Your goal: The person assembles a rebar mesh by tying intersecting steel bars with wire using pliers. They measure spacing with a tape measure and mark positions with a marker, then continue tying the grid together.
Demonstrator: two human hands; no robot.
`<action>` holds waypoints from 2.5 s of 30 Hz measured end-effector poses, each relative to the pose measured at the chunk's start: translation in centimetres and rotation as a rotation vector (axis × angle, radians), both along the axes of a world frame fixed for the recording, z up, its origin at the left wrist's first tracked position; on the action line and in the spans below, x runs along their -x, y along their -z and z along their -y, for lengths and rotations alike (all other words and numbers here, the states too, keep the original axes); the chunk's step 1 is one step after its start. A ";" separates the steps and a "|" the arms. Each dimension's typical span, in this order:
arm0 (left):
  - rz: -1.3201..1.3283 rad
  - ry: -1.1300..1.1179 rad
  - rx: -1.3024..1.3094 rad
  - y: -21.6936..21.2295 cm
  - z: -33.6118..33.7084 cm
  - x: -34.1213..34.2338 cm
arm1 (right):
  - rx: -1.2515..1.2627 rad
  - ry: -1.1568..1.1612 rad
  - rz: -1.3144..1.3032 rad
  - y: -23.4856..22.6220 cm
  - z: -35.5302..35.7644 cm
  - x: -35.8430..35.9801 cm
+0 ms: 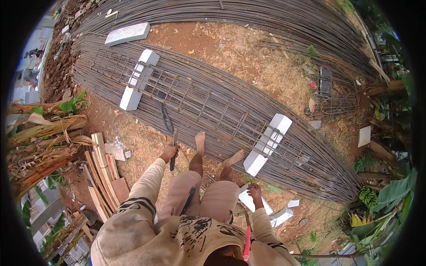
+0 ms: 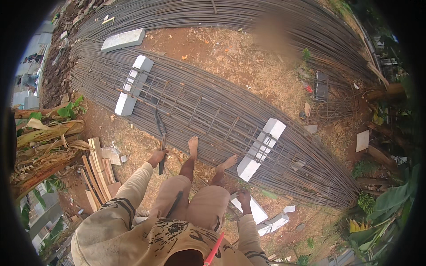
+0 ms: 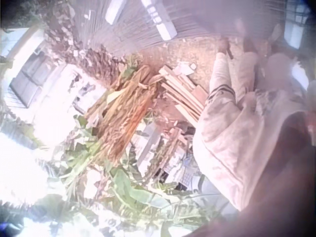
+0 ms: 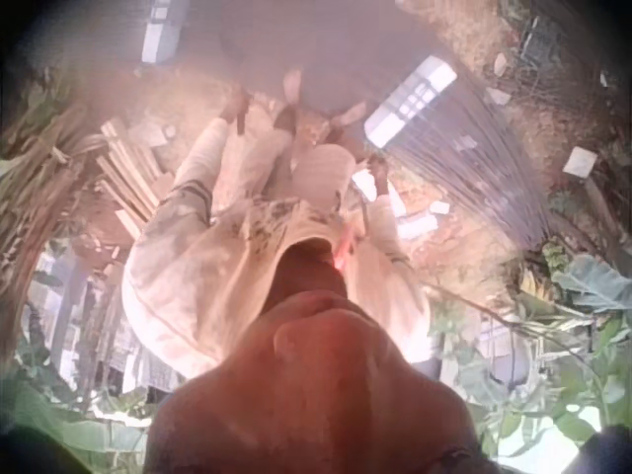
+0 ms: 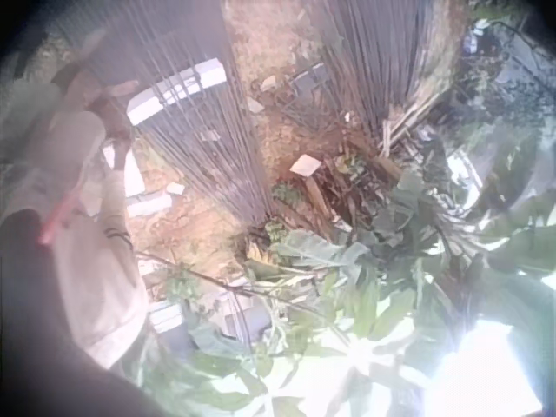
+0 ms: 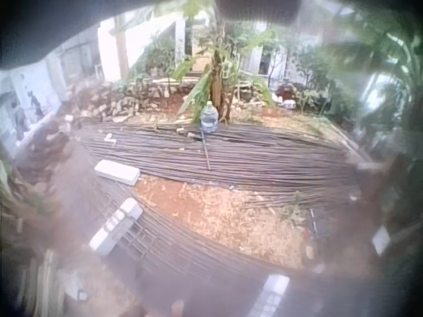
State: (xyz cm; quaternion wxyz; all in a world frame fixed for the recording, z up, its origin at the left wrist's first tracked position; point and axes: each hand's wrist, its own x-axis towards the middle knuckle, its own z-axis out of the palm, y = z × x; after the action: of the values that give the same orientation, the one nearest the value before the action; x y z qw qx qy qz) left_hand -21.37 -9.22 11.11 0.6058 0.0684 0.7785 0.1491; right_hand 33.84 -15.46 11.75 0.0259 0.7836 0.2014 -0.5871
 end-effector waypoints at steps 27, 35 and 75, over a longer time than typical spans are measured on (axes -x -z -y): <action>0.082 -0.352 0.001 -7.9 14.7 8.7 | -0.526 -0.336 -0.009 -15.5 -1.4 9.1; 0.173 -0.546 -0.129 -8.9 11.9 9.1 | -0.502 0.029 -0.078 -18.3 -3.5 8.7; 0.214 -0.557 -0.189 -12.0 8.1 13.5 | -0.420 0.146 0.102 -17.2 3.8 9.9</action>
State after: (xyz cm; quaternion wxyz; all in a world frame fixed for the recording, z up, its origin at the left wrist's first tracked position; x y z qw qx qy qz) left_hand -34.82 -17.29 23.11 0.6113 -0.1076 0.6818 0.3872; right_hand 23.96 -19.31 28.95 -0.1705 0.8129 0.2604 -0.4922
